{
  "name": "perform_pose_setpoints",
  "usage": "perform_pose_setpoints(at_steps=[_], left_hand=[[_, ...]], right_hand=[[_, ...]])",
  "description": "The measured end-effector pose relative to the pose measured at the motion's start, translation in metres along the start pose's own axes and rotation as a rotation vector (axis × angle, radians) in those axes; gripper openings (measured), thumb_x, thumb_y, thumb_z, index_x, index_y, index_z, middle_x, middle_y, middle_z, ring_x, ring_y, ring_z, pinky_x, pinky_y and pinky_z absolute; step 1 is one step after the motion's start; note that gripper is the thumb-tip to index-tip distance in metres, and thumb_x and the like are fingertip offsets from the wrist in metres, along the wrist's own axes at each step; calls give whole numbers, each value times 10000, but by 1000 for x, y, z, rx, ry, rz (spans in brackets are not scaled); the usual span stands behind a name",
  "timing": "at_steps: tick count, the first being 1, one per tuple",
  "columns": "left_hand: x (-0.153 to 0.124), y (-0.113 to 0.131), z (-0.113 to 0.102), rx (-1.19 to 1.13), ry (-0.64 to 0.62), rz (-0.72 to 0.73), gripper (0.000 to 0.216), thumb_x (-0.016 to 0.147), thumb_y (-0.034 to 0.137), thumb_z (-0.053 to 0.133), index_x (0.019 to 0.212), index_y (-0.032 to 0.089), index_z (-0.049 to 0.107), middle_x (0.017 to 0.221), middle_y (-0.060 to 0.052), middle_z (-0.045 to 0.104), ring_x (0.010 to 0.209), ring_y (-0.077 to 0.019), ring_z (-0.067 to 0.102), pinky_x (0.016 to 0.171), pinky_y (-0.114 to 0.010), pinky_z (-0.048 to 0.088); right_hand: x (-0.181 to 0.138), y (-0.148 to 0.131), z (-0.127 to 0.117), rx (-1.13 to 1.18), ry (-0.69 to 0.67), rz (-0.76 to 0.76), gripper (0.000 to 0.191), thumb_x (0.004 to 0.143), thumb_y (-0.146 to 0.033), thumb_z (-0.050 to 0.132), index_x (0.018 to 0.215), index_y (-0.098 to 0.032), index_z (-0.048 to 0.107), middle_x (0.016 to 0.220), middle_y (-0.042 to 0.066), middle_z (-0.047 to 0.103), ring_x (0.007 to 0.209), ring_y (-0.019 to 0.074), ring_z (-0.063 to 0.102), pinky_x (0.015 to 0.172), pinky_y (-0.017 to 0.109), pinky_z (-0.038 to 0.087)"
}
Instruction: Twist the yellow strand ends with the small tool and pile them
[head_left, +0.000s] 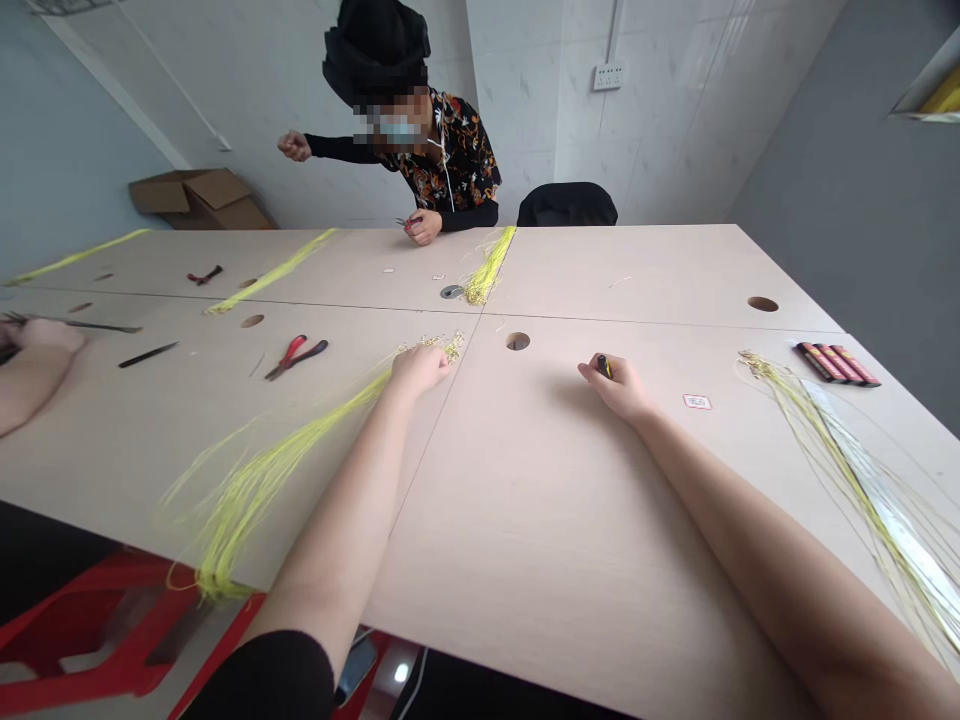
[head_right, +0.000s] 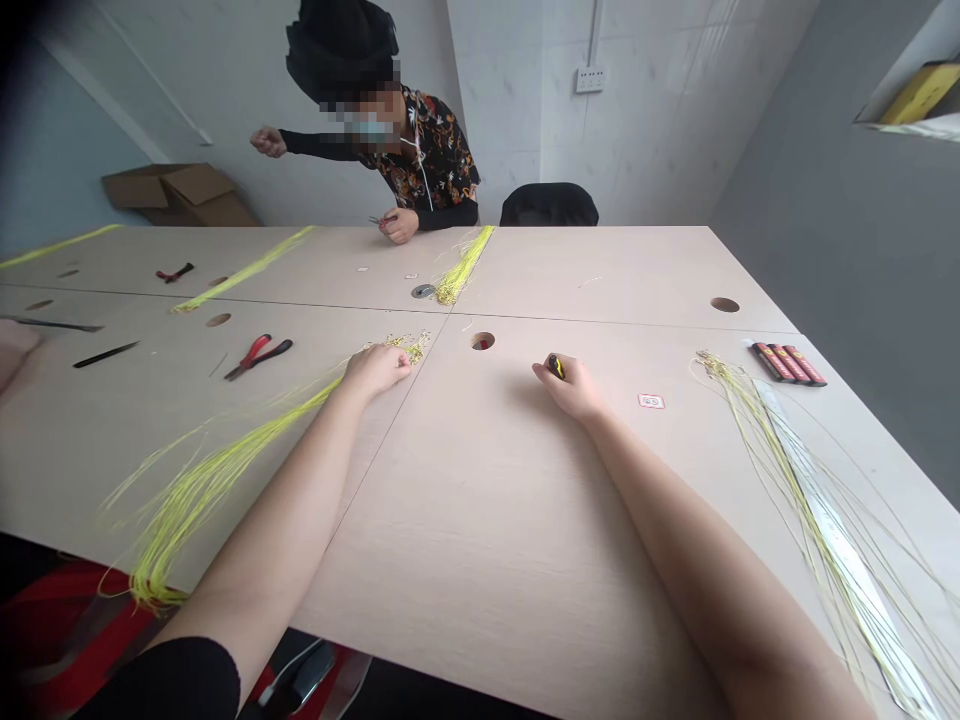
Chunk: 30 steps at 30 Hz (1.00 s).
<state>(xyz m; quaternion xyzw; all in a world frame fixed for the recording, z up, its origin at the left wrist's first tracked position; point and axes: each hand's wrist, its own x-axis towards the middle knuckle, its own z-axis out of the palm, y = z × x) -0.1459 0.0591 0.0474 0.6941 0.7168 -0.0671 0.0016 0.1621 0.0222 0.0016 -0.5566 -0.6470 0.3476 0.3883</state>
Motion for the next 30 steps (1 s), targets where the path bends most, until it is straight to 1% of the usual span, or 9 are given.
perform_pose_setpoints(at_steps=[9, 16, 19, 25, 30], left_hand=[[-1, 0, 0, 19, 10, -3, 172, 763, 262, 490, 791, 237, 658, 892, -40, 707, 843, -201, 627, 662, -251, 422], [-2, 0, -2, 19, -14, 7, 218, 757, 256, 483, 843, 240, 683, 887, -45, 695, 843, -207, 628, 677, -265, 421], [-3, -1, -6, -1, -30, 18, 229, 735, 270, 499, 860, 240, 689, 860, -37, 689, 822, -198, 627, 652, -255, 406], [-9, 1, -20, -58, -61, 29, 245, 691, 291, 534, 857, 255, 711, 768, -18, 672, 722, -191, 619, 608, -261, 384], [-14, 11, -26, -47, -77, 91, 225, 692, 275, 522, 823, 256, 704, 821, -12, 694, 759, -184, 614, 616, -260, 384]], right_hand=[[0, 0, 0, -7, -6, 1, 344, 782, -451, 494, 602, -200, 342, 556, -47, 296, 537, 98, 285, 528, 268, 224], [-1, -2, -1, -9, -7, 20, 337, 780, -452, 491, 604, -200, 352, 555, -46, 307, 533, 99, 294, 529, 268, 230], [-2, -3, -1, -7, -5, 15, 336, 774, -454, 492, 603, -202, 350, 550, -45, 302, 533, 101, 290, 526, 268, 230], [-2, -4, -1, -10, -11, 19, 335, 777, -456, 489, 606, -202, 353, 556, -41, 318, 542, 104, 300, 533, 268, 235], [-2, -3, -1, -19, -12, 16, 337, 782, -453, 486, 605, -202, 347, 557, -42, 305, 545, 105, 293, 534, 268, 229]])
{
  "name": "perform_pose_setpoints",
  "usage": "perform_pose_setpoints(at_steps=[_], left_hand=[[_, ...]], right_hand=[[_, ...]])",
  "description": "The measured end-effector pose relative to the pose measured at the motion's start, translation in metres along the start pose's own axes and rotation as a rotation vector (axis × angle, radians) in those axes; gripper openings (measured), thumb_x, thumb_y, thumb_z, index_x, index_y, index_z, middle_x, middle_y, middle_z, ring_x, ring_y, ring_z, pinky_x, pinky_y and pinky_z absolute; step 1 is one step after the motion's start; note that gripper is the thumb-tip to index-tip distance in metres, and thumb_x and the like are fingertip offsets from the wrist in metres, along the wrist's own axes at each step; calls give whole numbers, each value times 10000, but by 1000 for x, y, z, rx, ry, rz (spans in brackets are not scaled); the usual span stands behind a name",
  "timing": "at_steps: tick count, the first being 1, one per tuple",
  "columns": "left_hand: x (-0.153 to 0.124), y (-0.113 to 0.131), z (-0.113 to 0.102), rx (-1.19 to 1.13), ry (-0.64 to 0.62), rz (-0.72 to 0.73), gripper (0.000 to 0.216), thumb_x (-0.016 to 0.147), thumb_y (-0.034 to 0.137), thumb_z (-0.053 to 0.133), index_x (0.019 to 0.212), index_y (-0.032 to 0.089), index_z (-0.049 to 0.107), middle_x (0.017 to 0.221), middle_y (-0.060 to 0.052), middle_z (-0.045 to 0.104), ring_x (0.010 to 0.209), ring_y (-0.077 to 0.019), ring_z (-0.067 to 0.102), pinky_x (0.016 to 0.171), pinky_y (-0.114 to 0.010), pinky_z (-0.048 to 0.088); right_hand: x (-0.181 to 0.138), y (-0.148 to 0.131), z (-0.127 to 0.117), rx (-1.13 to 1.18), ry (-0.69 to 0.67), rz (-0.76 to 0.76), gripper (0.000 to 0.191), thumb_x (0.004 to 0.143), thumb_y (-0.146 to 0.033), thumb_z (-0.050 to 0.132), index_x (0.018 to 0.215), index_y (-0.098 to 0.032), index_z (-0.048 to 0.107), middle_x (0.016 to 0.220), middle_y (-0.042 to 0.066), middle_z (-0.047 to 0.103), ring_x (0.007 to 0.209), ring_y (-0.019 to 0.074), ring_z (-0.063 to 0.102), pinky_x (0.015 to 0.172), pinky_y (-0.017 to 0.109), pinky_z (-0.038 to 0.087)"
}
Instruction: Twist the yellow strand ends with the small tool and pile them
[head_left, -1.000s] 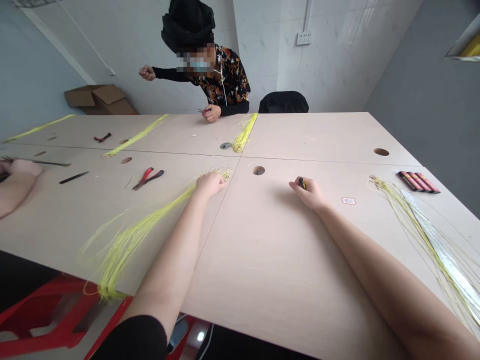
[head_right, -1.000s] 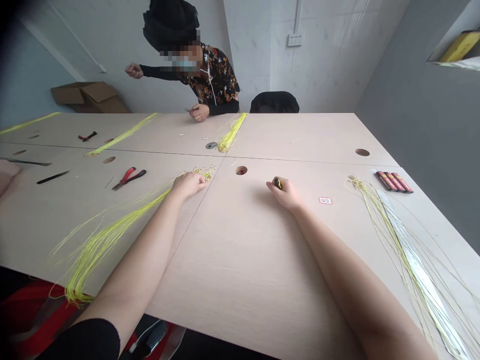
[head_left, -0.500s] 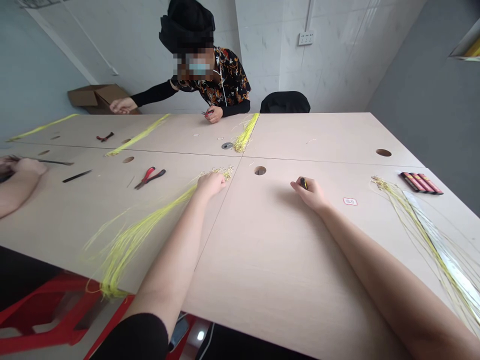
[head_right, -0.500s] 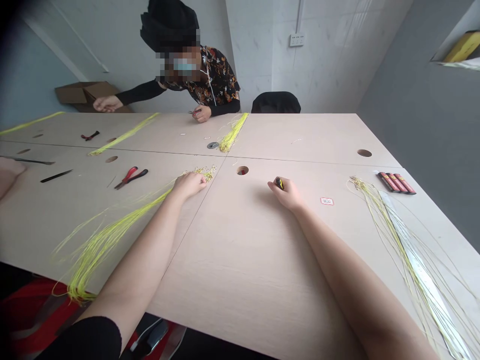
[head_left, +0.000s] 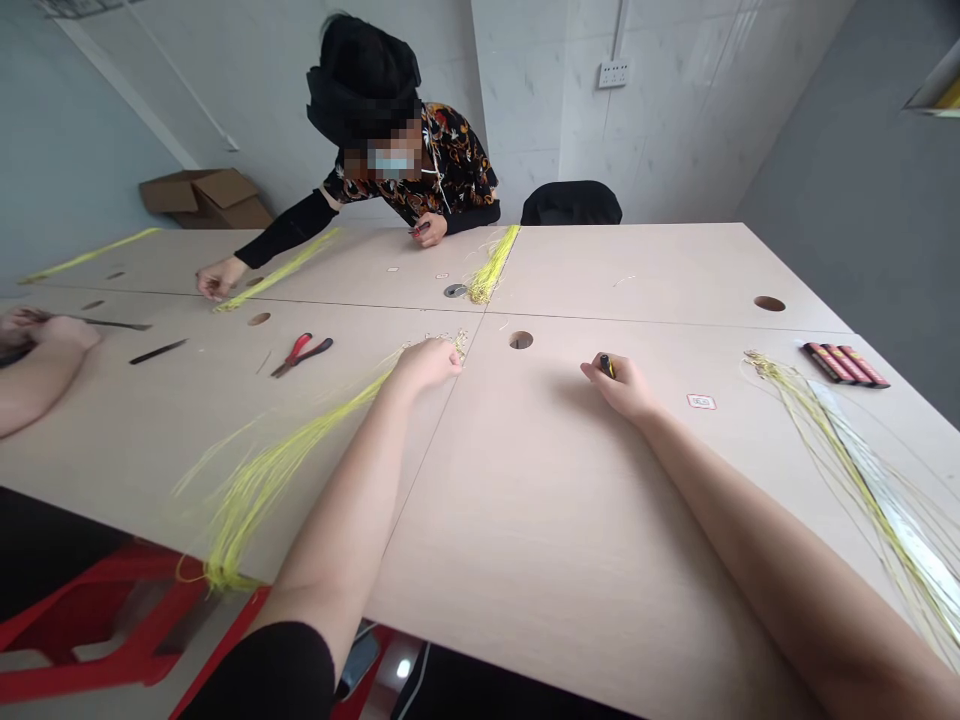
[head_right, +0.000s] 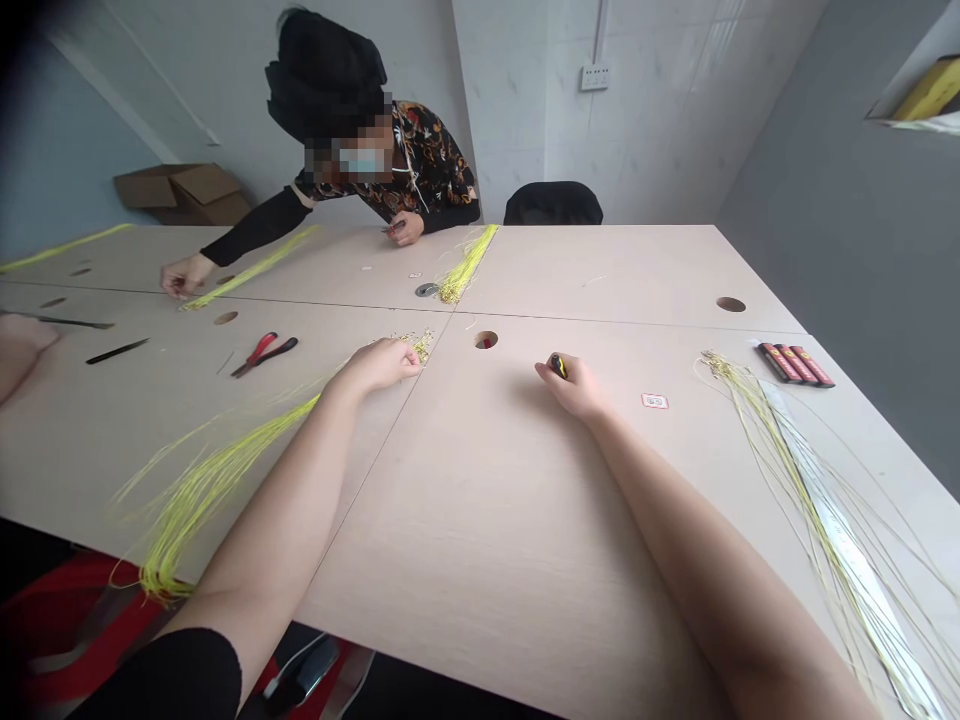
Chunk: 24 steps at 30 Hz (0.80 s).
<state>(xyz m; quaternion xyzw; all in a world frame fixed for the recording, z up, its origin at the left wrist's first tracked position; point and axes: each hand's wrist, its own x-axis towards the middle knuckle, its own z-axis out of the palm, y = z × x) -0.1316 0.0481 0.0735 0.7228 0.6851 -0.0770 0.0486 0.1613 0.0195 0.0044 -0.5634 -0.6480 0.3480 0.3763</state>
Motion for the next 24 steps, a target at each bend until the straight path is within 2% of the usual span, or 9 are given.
perform_pose_setpoints(at_steps=[8, 19, 24], left_hand=[[-7, 30, 1, -28, -5, 107, 184, 703, 240, 515, 797, 224, 672, 885, -20, 709, 789, -188, 624, 629, -262, 400], [-9, 56, 20, -66, 12, 224, 200, 739, 250, 521, 841, 215, 689, 922, -53, 713, 810, -215, 641, 680, -285, 435], [-12, 67, 28, -113, 29, 282, 203, 752, 268, 517, 853, 227, 688, 872, -44, 712, 800, -215, 644, 697, -287, 435]], right_hand=[[1, 0, -1, -7, -1, -6, 343, 785, -457, 482, 606, -200, 343, 564, -44, 306, 541, 100, 294, 538, 269, 233], [3, 3, 0, 4, -6, -26, 338, 780, -462, 482, 608, -203, 350, 560, -43, 302, 542, 104, 292, 530, 266, 228], [2, 3, 0, 0, -6, -20, 338, 780, -456, 481, 604, -202, 343, 564, -44, 294, 542, 102, 280, 531, 267, 223]])
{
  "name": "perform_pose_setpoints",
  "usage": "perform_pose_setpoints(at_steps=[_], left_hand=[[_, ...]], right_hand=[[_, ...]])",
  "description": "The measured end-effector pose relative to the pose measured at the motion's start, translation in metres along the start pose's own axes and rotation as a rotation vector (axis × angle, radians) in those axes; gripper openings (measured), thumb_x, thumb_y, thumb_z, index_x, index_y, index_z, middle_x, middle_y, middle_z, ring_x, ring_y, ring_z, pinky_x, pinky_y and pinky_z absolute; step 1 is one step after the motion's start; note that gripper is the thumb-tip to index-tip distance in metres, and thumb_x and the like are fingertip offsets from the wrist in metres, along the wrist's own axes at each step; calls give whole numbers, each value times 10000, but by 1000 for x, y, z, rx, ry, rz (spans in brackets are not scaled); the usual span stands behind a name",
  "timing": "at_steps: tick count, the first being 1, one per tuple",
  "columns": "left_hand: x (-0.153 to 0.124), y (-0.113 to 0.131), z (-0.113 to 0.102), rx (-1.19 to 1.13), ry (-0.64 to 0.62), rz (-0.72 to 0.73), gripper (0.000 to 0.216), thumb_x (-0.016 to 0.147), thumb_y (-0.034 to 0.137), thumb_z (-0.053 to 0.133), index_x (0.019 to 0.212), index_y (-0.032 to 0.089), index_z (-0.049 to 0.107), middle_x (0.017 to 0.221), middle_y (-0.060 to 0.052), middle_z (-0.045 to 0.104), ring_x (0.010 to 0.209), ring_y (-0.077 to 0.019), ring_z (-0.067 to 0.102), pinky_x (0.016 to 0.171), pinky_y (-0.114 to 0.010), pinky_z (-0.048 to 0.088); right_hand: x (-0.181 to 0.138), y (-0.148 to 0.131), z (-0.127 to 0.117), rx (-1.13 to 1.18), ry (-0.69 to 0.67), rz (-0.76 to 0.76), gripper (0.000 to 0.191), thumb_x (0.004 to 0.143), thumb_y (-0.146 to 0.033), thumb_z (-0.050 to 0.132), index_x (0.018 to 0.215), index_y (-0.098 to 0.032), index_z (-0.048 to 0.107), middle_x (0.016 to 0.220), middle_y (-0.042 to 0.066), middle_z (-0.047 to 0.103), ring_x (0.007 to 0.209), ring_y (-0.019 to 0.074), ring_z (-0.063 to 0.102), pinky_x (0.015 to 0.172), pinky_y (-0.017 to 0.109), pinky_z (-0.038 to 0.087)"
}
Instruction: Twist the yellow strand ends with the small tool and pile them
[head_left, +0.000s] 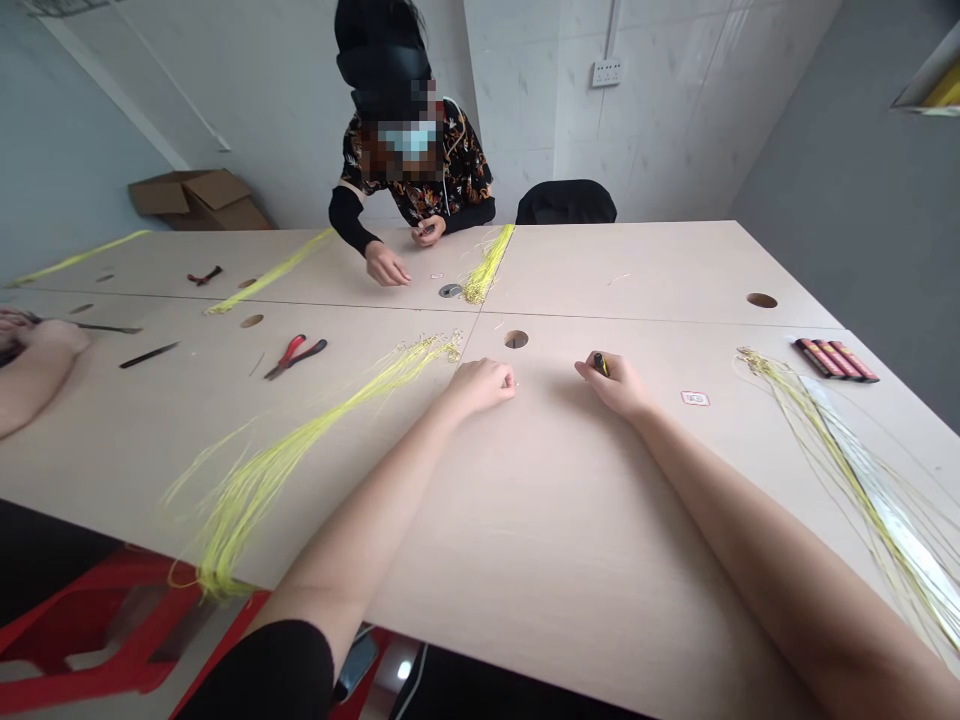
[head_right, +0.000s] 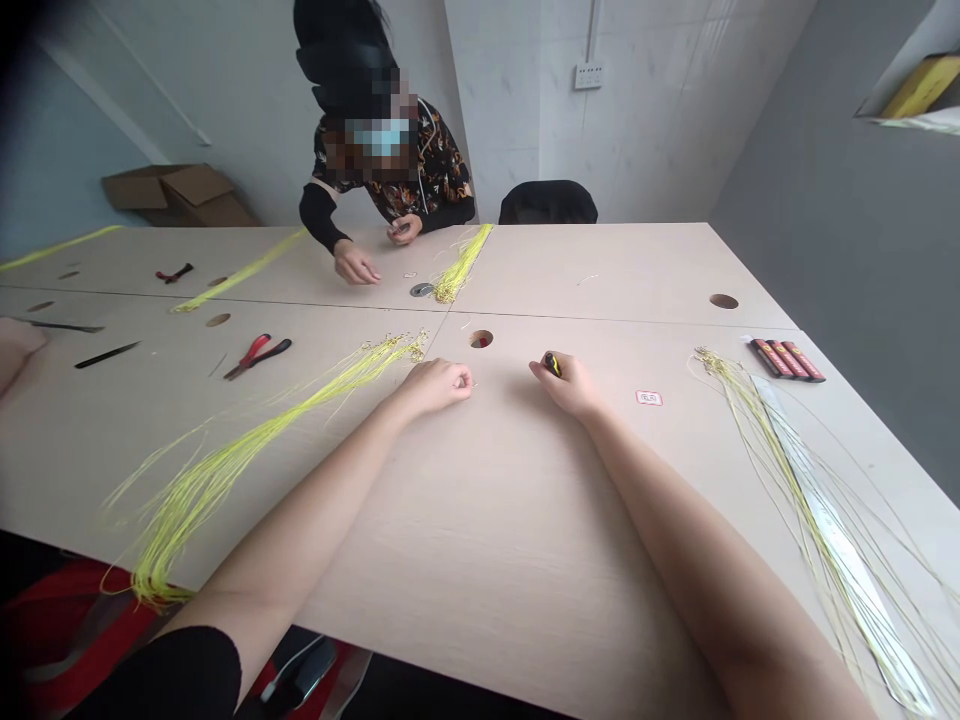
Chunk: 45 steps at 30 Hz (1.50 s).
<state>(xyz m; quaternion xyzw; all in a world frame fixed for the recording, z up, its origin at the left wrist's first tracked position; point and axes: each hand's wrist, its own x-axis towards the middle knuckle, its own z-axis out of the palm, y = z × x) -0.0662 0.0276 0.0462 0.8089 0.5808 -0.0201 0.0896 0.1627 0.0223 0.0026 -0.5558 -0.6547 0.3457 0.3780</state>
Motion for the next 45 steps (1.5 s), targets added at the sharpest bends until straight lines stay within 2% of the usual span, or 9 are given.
perform_pose_setpoints(at_steps=[12, 17, 21, 23, 25, 32, 36, 40, 45], left_hand=[[-4, 23, 11, -80, -4, 103, 164, 740, 273, 528, 826, 226, 660, 764, -10, 696, 672, -174, 613, 600, -268, 380], [-2, 18, 12, -215, 58, 160, 172, 793, 296, 505, 860, 227, 648, 729, 11, 670, 654, -142, 588, 618, -248, 398], [3, -2, 11, -308, 216, 200, 240, 851, 257, 441, 989, 224, 635, 983, -13, 653, 705, -120, 576, 686, -248, 433], [5, -11, 12, -313, 195, 288, 259, 848, 240, 469, 1050, 239, 632, 1140, -26, 590, 824, -126, 587, 758, -249, 445], [7, -18, 16, -276, 183, 314, 238, 848, 245, 495, 1036, 236, 640, 1172, -33, 559, 888, -140, 584, 809, -264, 442], [10, -17, 26, -204, 141, 281, 176, 874, 228, 474, 926, 222, 642, 1003, -19, 603, 812, -142, 576, 766, -276, 427], [12, -16, 29, -93, 154, 293, 154, 880, 225, 476, 899, 211, 628, 998, -35, 595, 880, -168, 567, 766, -286, 406], [13, -14, 31, -11, 206, 339, 143, 894, 212, 455, 890, 200, 598, 1022, -55, 595, 976, -197, 540, 790, -308, 379], [10, -2, 32, -90, 290, 361, 137, 882, 143, 421, 867, 191, 549, 936, -42, 637, 931, -193, 550, 764, -308, 355]], right_hand=[[0, -1, 1, -11, 11, -11, 341, 770, -464, 482, 597, -203, 348, 557, -41, 311, 545, 105, 291, 532, 268, 234], [0, 0, 0, -22, 11, -10, 342, 772, -466, 484, 602, -205, 344, 557, -42, 300, 538, 103, 279, 524, 265, 228], [1, 0, 1, -37, 4, -7, 340, 775, -466, 478, 604, -204, 344, 559, -42, 298, 536, 102, 278, 522, 264, 226], [0, 0, 1, -36, 0, -7, 342, 778, -466, 478, 606, -203, 344, 565, -41, 298, 539, 102, 280, 522, 263, 226], [0, 1, 1, -32, -3, -6, 343, 781, -465, 480, 608, -203, 342, 571, -41, 298, 542, 102, 281, 522, 263, 226], [0, 0, 1, -35, -8, -15, 348, 778, -464, 478, 601, -204, 328, 570, -40, 296, 544, 103, 280, 530, 268, 233], [1, 1, 1, -41, -7, -19, 346, 776, -467, 478, 602, -205, 334, 565, -39, 301, 544, 104, 282, 528, 268, 232], [1, 1, 1, -40, -6, -16, 339, 780, -454, 480, 601, -203, 340, 566, -39, 302, 542, 102, 281, 530, 267, 234], [-3, -3, 0, -4, -24, -50, 300, 760, -441, 523, 617, -199, 419, 558, -44, 328, 535, 101, 296, 525, 260, 243]])
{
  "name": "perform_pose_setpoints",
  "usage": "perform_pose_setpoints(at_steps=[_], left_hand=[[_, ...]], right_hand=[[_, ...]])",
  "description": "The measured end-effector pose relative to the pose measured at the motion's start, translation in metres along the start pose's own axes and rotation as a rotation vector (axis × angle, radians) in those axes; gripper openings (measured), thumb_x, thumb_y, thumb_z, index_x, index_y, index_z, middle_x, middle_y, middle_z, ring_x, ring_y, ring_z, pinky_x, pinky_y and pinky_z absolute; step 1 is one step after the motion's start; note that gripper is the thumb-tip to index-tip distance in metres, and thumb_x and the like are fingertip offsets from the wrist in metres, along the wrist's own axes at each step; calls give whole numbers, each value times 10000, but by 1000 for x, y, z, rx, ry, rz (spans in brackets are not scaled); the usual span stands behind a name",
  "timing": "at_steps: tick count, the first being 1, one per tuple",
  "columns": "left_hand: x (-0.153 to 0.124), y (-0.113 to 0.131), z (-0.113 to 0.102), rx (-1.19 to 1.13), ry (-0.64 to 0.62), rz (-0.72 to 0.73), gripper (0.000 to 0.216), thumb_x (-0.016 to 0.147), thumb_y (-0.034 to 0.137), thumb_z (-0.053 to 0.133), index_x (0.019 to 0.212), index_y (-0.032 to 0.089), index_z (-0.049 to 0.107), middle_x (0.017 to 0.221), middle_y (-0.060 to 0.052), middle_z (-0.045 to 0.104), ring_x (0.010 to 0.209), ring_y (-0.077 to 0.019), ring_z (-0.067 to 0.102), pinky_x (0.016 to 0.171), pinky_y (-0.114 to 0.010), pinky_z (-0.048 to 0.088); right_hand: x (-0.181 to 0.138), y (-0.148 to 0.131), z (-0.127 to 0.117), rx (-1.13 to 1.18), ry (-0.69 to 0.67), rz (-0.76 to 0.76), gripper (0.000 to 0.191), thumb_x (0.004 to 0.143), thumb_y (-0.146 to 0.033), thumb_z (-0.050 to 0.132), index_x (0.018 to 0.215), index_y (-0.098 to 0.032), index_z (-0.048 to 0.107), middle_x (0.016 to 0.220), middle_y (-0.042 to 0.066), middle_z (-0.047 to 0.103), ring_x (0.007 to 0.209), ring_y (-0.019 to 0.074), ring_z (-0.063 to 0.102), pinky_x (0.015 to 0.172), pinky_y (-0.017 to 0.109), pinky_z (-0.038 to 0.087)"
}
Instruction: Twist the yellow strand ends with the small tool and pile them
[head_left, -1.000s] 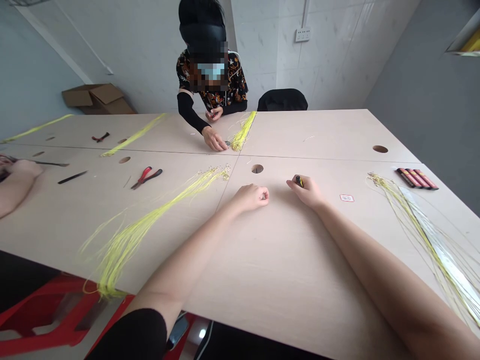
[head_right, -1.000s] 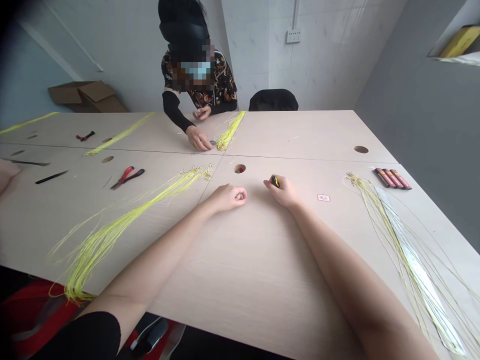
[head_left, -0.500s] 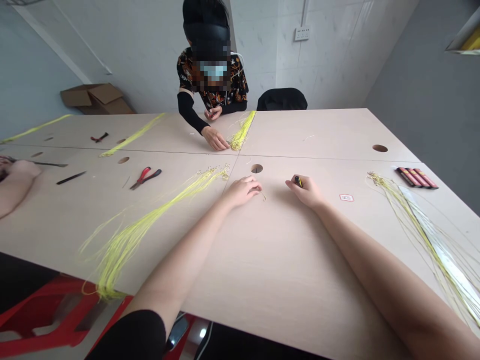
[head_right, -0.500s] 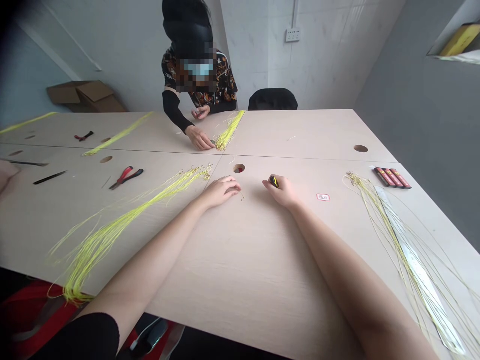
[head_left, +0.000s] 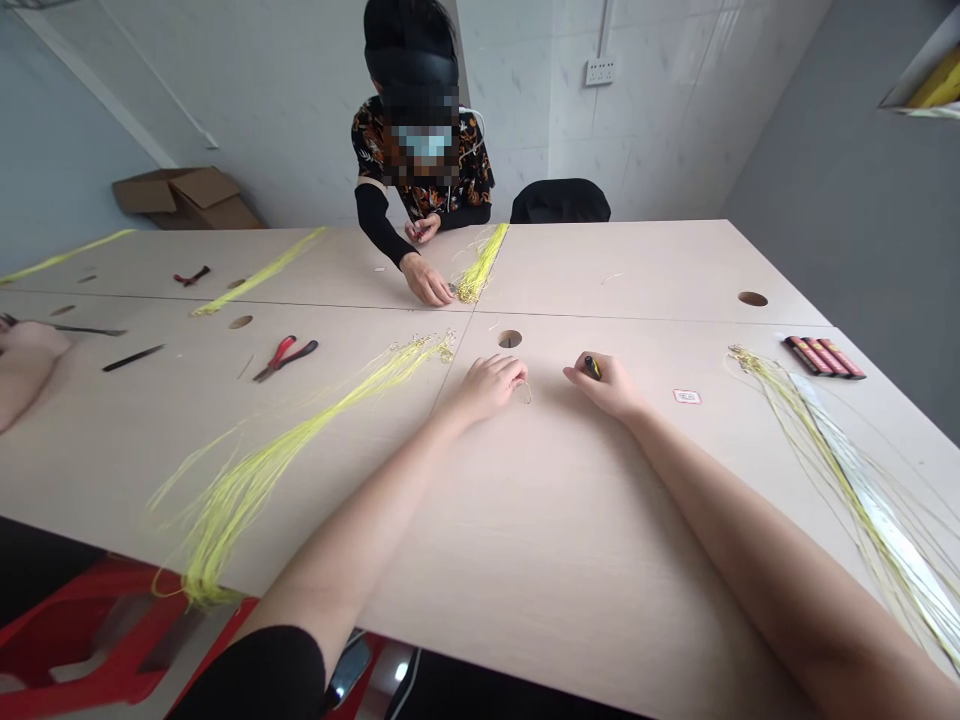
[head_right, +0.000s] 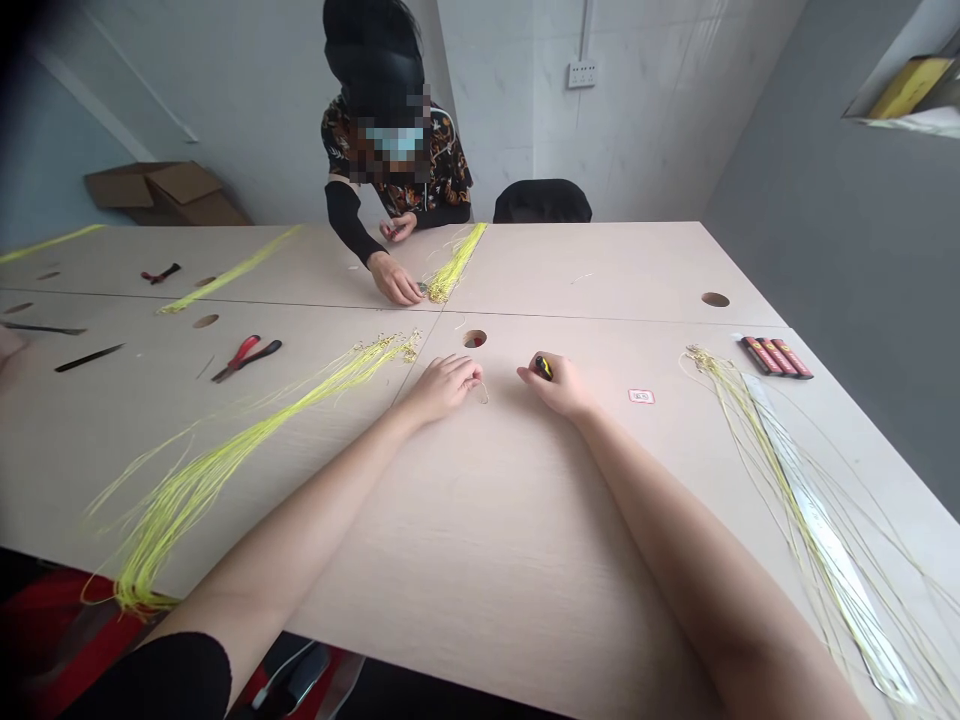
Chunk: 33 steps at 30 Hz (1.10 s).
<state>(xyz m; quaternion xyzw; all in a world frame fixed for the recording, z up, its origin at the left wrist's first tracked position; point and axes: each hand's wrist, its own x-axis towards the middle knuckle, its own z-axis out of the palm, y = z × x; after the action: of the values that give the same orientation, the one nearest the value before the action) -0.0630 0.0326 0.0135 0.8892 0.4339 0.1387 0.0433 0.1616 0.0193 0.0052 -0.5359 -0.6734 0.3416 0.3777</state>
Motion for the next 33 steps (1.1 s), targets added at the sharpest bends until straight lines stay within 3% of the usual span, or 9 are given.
perform_pose_setpoints(at_steps=[5, 10, 15, 33], left_hand=[[1, 13, 5, -46, 20, -5, 146, 847, 101, 414, 845, 187, 532, 884, -35, 653, 863, -183, 568, 755, -305, 343], [1, 17, 11, -74, 38, 16, 131, 858, 119, 404, 848, 185, 516, 869, -29, 662, 825, -171, 582, 754, -299, 340], [1, 16, 16, -99, 55, 25, 118, 853, 116, 411, 839, 186, 505, 852, -15, 669, 797, -162, 591, 731, -292, 331], [1, 16, 17, -98, 49, 26, 120, 859, 120, 412, 846, 183, 512, 850, -11, 676, 792, -155, 603, 741, -288, 331]], right_hand=[[-4, -4, 2, -2, -175, -101, 202, 729, -378, 555, 760, -182, 595, 551, -47, 374, 537, 103, 338, 533, 248, 282], [-6, -10, 11, -273, -281, -143, 136, 705, -271, 558, 777, -188, 640, 620, -8, 564, 570, 113, 439, 591, 249, 335], [-8, -13, 15, -437, -300, -156, 159, 745, -314, 581, 817, -205, 671, 748, 25, 670, 644, 136, 530, 598, 242, 340], [-4, -1, 13, -312, -280, -210, 182, 740, -278, 515, 763, -183, 669, 678, 15, 640, 612, 122, 498, 598, 241, 348]])
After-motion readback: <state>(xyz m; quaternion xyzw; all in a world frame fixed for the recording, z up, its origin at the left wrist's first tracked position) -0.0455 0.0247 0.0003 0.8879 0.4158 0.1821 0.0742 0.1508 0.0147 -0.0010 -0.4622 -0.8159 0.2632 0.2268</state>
